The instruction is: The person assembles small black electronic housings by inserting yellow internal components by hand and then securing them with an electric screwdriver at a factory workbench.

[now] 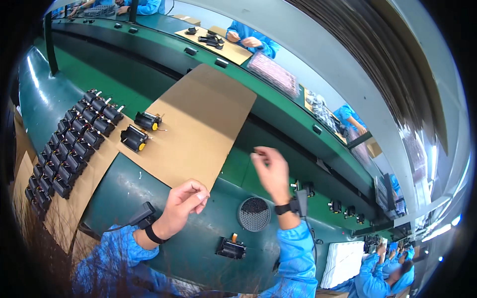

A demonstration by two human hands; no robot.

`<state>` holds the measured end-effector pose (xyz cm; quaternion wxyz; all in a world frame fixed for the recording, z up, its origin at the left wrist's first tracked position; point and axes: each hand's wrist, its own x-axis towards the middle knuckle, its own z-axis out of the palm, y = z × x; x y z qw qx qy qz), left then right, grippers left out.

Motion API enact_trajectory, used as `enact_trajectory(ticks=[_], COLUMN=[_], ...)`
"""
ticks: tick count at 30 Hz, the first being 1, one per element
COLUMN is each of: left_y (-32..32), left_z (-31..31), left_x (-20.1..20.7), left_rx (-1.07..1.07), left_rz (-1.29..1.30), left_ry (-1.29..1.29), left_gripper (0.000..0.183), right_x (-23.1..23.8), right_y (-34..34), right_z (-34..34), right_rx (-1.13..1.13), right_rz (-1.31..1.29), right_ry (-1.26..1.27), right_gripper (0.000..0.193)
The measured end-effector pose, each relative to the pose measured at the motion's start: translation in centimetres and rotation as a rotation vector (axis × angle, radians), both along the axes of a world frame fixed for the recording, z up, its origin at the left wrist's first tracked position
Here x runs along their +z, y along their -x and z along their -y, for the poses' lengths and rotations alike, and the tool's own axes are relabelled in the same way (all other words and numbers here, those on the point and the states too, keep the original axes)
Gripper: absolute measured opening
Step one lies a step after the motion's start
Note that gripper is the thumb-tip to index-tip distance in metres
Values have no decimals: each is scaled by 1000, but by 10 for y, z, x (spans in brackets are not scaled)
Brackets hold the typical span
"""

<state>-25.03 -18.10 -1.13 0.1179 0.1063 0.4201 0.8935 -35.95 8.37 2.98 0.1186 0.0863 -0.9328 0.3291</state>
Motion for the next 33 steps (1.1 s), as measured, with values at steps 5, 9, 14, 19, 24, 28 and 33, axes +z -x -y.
enact_trajectory(ticks=[5, 9, 14, 19, 24, 28, 33], left_y=[-3, -5, -16, -19, -19, -14, -11], left_z=[-7, -16, -22, -29, -30, -30, -31], left_x=[-6, -13, -26, -15, -25, -30, -32], left_rx=[-34, -98, -233, -530, -636, -632, -598], left_rz=[-39, -35, -40, 42, 157, 249, 294], left_ry=[50, 76, 151, 287, 212, 118, -52], left_gripper=[8, 8, 11, 34, 43, 37, 50], right_x=[-40, -94, -68, 5, 28, 31, -43], right_y=[-21, -61, -76, -119, -146, -137, -84], right_z=[-198, -269, -223, -73, 4, -6, -128], right_rx=[-499, -583, -481, 63, 512, 526, -253], right_rz=[-130, 138, 12, 86, 123, 130, 14], right_ry=[-331, -441, -358, -33, -281, -155, -147], right_gripper=[56, 78, 69, 65, 71, 68, 42])
